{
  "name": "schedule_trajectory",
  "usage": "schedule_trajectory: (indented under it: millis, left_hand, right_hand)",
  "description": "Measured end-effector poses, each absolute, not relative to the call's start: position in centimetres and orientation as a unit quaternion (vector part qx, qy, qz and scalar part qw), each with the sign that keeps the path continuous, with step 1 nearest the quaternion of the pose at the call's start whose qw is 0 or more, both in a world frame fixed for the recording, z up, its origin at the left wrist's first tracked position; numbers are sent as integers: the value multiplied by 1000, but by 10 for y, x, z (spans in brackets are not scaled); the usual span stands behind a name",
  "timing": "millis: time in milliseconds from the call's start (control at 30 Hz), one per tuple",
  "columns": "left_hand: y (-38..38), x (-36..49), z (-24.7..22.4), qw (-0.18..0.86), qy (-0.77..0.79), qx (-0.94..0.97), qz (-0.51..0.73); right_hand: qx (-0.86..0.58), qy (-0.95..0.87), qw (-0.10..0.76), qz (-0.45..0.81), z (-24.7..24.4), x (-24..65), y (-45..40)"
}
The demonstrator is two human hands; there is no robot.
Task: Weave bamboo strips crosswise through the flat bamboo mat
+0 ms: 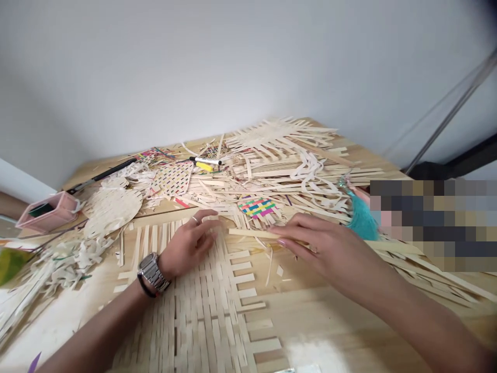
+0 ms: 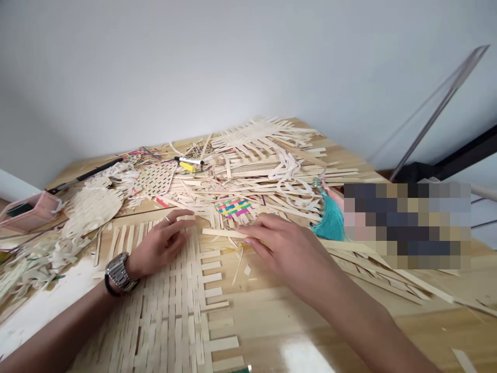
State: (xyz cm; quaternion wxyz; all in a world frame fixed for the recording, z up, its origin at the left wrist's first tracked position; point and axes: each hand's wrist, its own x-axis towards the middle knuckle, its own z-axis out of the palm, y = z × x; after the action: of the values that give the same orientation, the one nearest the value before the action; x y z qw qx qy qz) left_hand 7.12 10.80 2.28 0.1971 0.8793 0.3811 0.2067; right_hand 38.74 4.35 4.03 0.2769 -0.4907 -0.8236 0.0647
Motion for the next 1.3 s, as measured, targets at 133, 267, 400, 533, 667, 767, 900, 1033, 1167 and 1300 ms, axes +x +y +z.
schedule_trajectory:
  millis: [133, 267, 400, 533, 667, 767, 900, 1033, 1167, 1300]
  left_hand:
    - [107, 74, 25, 192, 405, 871, 202]
    - [107, 76, 27, 200, 411, 867, 198]
    - [108, 76, 28, 235, 416, 855, 201]
    - [110, 75, 29, 270, 409, 846, 208]
    - [111, 73, 29, 286, 410, 838, 221]
    - [111, 72, 28, 285, 408, 833, 242]
    - [111, 72, 27, 281, 413, 827, 258]
    - [111, 73, 28, 274, 431, 826, 237]
    - [112, 74, 29, 275, 437, 826, 225]
    - [111, 73, 29, 276, 444, 822, 225]
  right_hand:
    - [-503, -823, 255, 73, 34, 389, 45]
    - [-511, -816, 253, 94, 29, 387, 43]
    - [-518, -806, 261, 121, 25, 384, 41]
    - [-503, -813, 268, 119, 22, 381, 41]
    - [-494, -818, 271, 117, 19, 377, 43]
    - [-495, -814, 282, 115, 16, 374, 43]
    - [-521, -797, 287, 106, 12, 371, 44]
    - [-537, -787, 291, 89, 8, 369, 44]
    - [-557, -769, 308, 66, 4, 366, 44]
    - [-566, -756, 323, 57, 4, 363, 45]
